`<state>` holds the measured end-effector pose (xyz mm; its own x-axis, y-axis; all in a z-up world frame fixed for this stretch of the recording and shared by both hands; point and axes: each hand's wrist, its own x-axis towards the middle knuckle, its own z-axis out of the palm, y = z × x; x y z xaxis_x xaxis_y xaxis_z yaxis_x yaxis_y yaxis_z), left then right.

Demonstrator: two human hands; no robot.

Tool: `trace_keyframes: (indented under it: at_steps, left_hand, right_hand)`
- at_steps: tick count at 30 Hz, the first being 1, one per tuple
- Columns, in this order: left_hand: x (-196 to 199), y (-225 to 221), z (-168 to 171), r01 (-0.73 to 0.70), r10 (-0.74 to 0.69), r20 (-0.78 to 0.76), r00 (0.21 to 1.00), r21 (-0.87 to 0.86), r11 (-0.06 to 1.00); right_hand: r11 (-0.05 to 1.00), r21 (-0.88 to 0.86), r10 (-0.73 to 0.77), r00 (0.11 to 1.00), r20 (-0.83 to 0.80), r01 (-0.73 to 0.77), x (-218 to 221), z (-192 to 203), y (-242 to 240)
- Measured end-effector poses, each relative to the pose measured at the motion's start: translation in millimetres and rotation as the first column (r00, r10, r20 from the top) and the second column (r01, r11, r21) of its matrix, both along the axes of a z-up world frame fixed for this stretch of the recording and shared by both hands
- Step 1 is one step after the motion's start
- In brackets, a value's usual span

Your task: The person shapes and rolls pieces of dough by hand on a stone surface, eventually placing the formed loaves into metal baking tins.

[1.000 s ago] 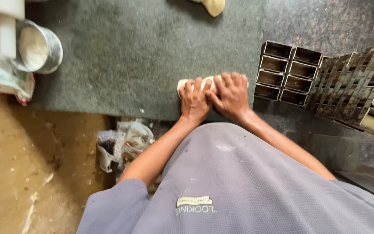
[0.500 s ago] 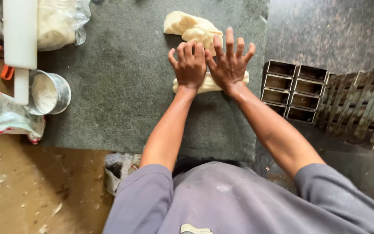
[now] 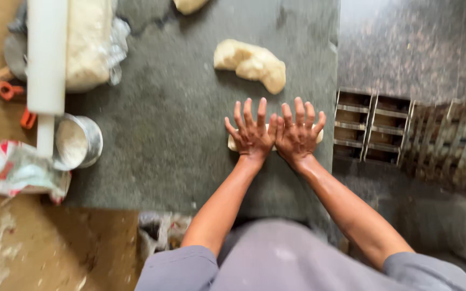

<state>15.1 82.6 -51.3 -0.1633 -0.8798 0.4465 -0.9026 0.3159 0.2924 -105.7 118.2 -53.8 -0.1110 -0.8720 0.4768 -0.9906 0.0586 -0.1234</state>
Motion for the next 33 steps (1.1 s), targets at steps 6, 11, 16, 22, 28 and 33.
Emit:
trace_keyframes:
  at_steps: [6, 11, 16, 22, 28, 33]
  left_hand:
    - [-28.7, -94.0, -10.5, 0.011, -0.015, -0.029, 0.999, -0.161, 0.987]
    - [2.5, 30.7, -6.3, 0.016, -0.013, -0.102, 0.995, 0.021, 1.0]
    - [9.7, 58.0, -9.0, -0.04, 0.055, -0.081, 0.995, 0.172, 0.984]
    - [-35.5, -74.7, -15.0, -0.2, 0.208, -0.224, 0.952, 0.061, 0.978]
    - [-18.2, -16.9, -0.2, -0.046, 0.059, -0.168, 0.984, 0.078, 0.996]
    - [29.3, 93.4, 21.7, 0.104, -0.084, -0.11, 0.99, 0.193, 0.976]
  right_hand:
    - [0.998, -0.056, -0.033, 0.999, -0.024, 0.031, -26.1, 4.4, -96.1]
    - [0.992, 0.119, 0.029, 0.999, 0.033, -0.032, 5.7, 4.3, 26.0]
    - [0.985, 0.163, 0.057, 0.998, -0.023, -0.052, 10.6, 0.6, 50.0]
    - [0.999, 0.053, -0.012, 0.999, 0.033, 0.01, -34.0, -6.6, -91.9]
    - [0.989, 0.147, -0.006, 0.996, 0.093, -0.007, -15.3, 3.0, -31.5]
    - [0.958, 0.222, 0.115, 0.951, 0.286, -0.182, -22.2, 27.3, 90.0]
